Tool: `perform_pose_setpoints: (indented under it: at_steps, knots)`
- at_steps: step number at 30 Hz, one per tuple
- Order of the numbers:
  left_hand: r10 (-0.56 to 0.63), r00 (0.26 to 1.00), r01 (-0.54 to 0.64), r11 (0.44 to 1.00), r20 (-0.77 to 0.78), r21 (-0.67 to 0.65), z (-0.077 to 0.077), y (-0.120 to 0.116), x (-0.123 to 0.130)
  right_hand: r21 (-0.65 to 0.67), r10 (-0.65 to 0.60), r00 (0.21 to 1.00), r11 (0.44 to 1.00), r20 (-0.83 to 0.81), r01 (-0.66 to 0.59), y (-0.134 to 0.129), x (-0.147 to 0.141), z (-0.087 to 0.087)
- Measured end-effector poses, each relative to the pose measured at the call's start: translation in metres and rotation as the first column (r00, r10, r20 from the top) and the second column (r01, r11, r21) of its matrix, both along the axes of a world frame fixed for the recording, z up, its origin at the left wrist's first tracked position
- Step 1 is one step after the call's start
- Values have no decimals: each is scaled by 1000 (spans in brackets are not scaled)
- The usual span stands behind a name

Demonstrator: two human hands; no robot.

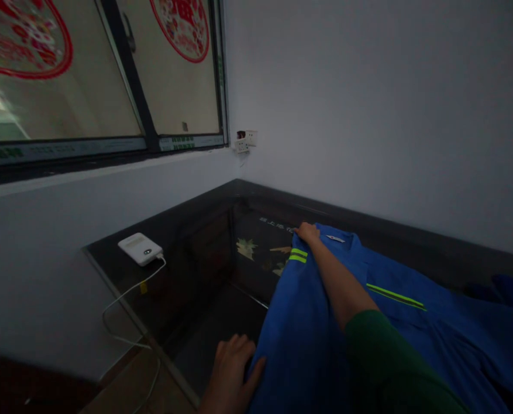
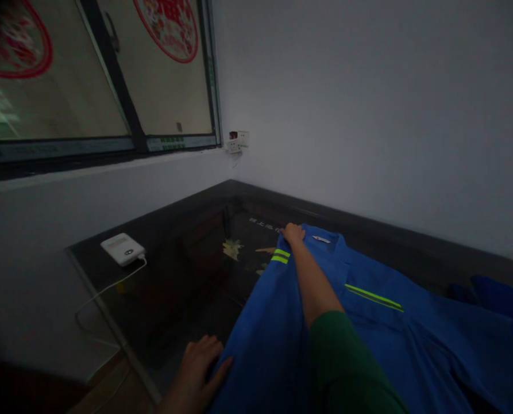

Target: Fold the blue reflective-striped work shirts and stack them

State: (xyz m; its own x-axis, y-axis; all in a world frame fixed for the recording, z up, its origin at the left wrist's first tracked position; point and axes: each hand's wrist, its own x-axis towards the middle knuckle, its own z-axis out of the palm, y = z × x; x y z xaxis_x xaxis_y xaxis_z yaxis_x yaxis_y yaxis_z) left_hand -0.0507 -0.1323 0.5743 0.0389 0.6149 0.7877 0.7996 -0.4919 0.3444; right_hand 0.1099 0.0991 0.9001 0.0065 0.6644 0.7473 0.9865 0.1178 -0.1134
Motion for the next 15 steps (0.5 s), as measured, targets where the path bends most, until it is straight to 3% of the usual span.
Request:
perform_pose_setpoints:
  at_steps: [5, 11, 15]
  knots:
    - [-87, 995, 82, 991, 43, 101, 1, -2, -8, 40, 15, 999, 999, -29, -14, 12, 3, 2]
    - [112, 993, -114, 991, 37, 63, 1, -2, -10, 68, 37, 999, 997, 14, -38, 11, 5, -8]
    - [181, 983, -183, 964, 27, 192, 5, -6, 0, 127, 57, 996, 990, 67, -65, -7, 3, -9]
